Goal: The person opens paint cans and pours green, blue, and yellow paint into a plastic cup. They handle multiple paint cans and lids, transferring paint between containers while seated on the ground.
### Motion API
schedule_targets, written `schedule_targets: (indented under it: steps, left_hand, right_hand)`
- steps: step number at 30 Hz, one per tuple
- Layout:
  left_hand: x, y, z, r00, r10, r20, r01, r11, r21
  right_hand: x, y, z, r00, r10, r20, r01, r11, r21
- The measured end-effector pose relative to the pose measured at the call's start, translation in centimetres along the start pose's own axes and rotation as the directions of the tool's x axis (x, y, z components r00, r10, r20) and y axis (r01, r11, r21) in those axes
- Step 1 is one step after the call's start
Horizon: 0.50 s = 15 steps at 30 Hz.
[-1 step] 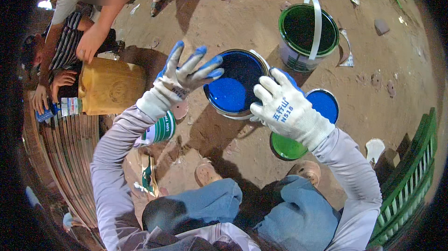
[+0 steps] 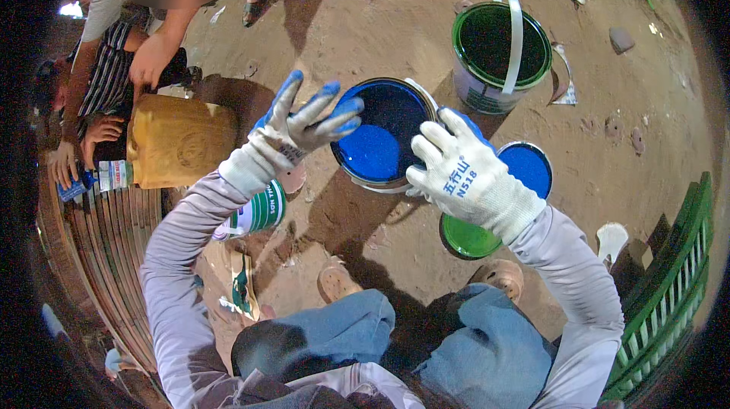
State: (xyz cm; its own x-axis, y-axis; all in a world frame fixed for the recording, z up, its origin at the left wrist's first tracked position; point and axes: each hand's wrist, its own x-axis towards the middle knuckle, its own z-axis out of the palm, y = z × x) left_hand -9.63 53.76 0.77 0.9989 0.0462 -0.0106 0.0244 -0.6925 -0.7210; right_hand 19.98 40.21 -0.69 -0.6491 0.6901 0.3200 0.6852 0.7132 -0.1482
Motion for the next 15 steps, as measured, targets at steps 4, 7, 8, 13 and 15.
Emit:
schedule_targets:
  steps: [4, 7, 8, 13, 15]
  left_hand:
    - [-1.1, -1.9, -0.9, 0.983, 0.18, -0.017, -0.179, 0.952, -0.247]
    - [-1.1, -4.2, 0.2, 0.999, 0.042, -0.012, -0.043, 0.918, -0.393]
    - [-0.7, -4.8, 1.1, 0.999, -0.035, -0.012, 0.028, 0.927, -0.374]
    - [1.7, -4.3, 4.2, 0.954, -0.294, 0.063, 0.294, 0.863, -0.411]
    - [2.1, -3.5, 4.7, 0.948, -0.305, 0.091, 0.313, 0.844, -0.436]
  right_hand:
    - [0.2, 0.6, 0.4, 1.0, 0.002, -0.017, -0.002, 1.0, -0.007]
    - [0.2, 0.7, 0.6, 1.0, 0.014, -0.028, -0.014, 1.0, 0.015]
    - [0.3, 0.7, 0.8, 0.999, 0.016, -0.028, -0.015, 1.0, 0.026]
    - [0.2, 0.7, 1.2, 0.999, 0.031, -0.041, -0.029, 0.999, 0.037]
    - [0.1, 0.7, 1.3, 0.999, 0.037, -0.026, -0.037, 0.999, 0.037]
